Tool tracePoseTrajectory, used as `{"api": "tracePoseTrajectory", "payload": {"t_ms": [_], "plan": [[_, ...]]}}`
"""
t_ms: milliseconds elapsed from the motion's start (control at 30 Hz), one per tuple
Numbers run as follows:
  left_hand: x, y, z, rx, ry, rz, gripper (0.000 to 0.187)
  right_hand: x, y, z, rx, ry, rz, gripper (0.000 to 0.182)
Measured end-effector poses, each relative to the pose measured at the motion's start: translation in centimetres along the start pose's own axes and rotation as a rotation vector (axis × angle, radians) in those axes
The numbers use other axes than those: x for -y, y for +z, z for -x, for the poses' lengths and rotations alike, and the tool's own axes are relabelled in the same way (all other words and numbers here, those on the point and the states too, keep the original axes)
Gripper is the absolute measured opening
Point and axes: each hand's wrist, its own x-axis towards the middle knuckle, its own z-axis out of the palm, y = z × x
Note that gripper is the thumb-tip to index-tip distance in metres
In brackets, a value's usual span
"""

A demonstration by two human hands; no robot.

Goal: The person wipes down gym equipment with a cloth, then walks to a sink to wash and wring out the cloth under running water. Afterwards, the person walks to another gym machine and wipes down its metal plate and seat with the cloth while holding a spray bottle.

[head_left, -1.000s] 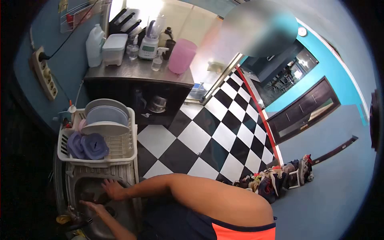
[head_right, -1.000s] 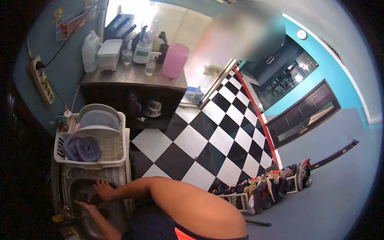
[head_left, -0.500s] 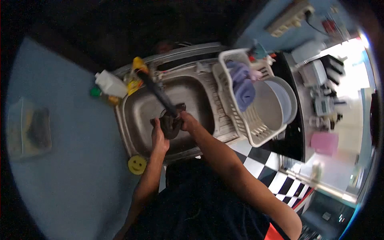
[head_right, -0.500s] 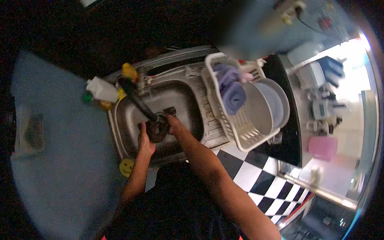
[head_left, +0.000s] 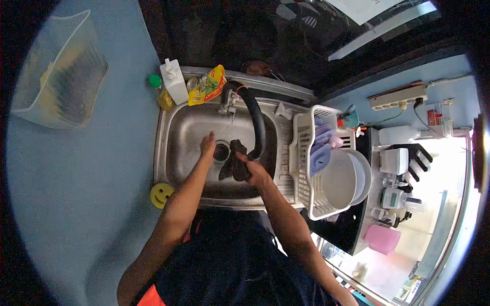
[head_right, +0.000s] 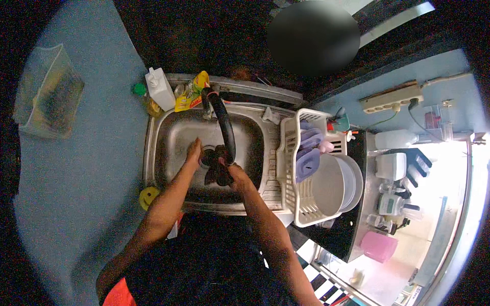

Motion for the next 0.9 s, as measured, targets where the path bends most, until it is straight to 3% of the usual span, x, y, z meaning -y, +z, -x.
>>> {"api": "tracePoseTrajectory", "payload": {"t_ms": [33, 67, 100, 167, 200, 300, 367, 433, 500, 567, 600, 667, 700, 733, 767, 833, 867, 900], "plan": [[0.2, 0.6, 2.2, 0.085, -0.127, 0.301, 0.057, 1.0, 2.0, 1.3, 0.028, -0.007, -0.103, 0.043], [0.5, 1.5, 4.8, 0.168, -0.257, 0.601, 0.059, 2.2, 5.2, 2.4, -0.189, 0.0, -0.117, 0.044], [1.8, 2.4, 6.7, 0.296, -0.432, 0.703, 0.058, 1.7, 4.3, 1.7, -0.145, -0.015, -0.194, 0.045], [2.6, 2.8, 8.1, 0.582, -0.553, 0.857, 0.057, 0.1, 1.9, -0.2, -0.057, -0.038, -0.347, 0.047], [2.1, 2.8, 8.1, 0.741, -0.489, 0.911, 0.056, 0.2, 1.9, -0.1, 0.004, 0.009, -0.528, 0.035], [-1.0, 3.1, 8.5, 1.237, -0.266, 1.047, 0.055, 1.1, 4.2, 2.0, 0.042, 0.019, -0.475, 0.035], [-3.4, 4.1, 9.6, 1.085, -0.172, 1.016, 0.051, -0.3, 2.0, 2.5, -0.06, 0.063, -0.374, 0.036], [-7.2, 4.6, 11.1, 0.47, -0.129, 0.815, 0.046, -0.6, 1.1, 2.6, -0.127, 0.1, -0.204, 0.037], [-9.6, 4.0, 12.7, 0.422, -0.167, 0.595, 0.033, 0.0, 0.9, 3.2, -0.202, 0.124, 0.018, 0.041], [-5.2, 5.8, 7.2, 0.505, 0.014, 0.294, 0.024, 0.8, 1.5, 3.3, -0.214, 0.044, 0.602, 0.04], [-2.7, 6.8, 2.6, 0.547, 0.357, -0.148, 0.018, 0.7, 1.2, 2.6, -0.189, -0.077, 0.933, 0.039], [-4.8, 8.7, 5.1, 0.26, 0.226, -0.533, 0.049, -0.7, -0.2, 0.2, -0.223, -0.394, 1.734, 0.04], [-6.0, 9.6, 6.6, 0.146, 0.125, -0.705, 0.066, 1.0, 2.8, 2.1, -0.405, -0.109, 1.633, 0.035], [-5.6, 9.4, 5.5, 0.273, 0.187, -0.724, 0.069, 1.6, 4.2, 2.8, -0.552, 0.164, 1.492, 0.031], [-5.2, 9.2, 4.5, 0.4, 0.249, -0.73, 0.072, 1.2, 3.8, 2.7, -0.622, 0.111, 1.461, 0.035], [-3.8, 10.2, 3.1, 0.254, 0.541, -0.839, 0.062, -1.4, 2.2, 1.0, -0.742, -0.001, 1.409, 0.043], [-4.8, 9.6, 2.6, 0.423, 0.276, -0.709, 0.068, -3.0, -1.1, -1.9, -0.532, -0.143, 1.509, 0.042], [-6.9, 8.9, 3.2, 0.534, -0.005, -0.603, 0.076, -1.8, 0.2, -0.7, -0.546, -0.074, 1.033, 0.04]]}}
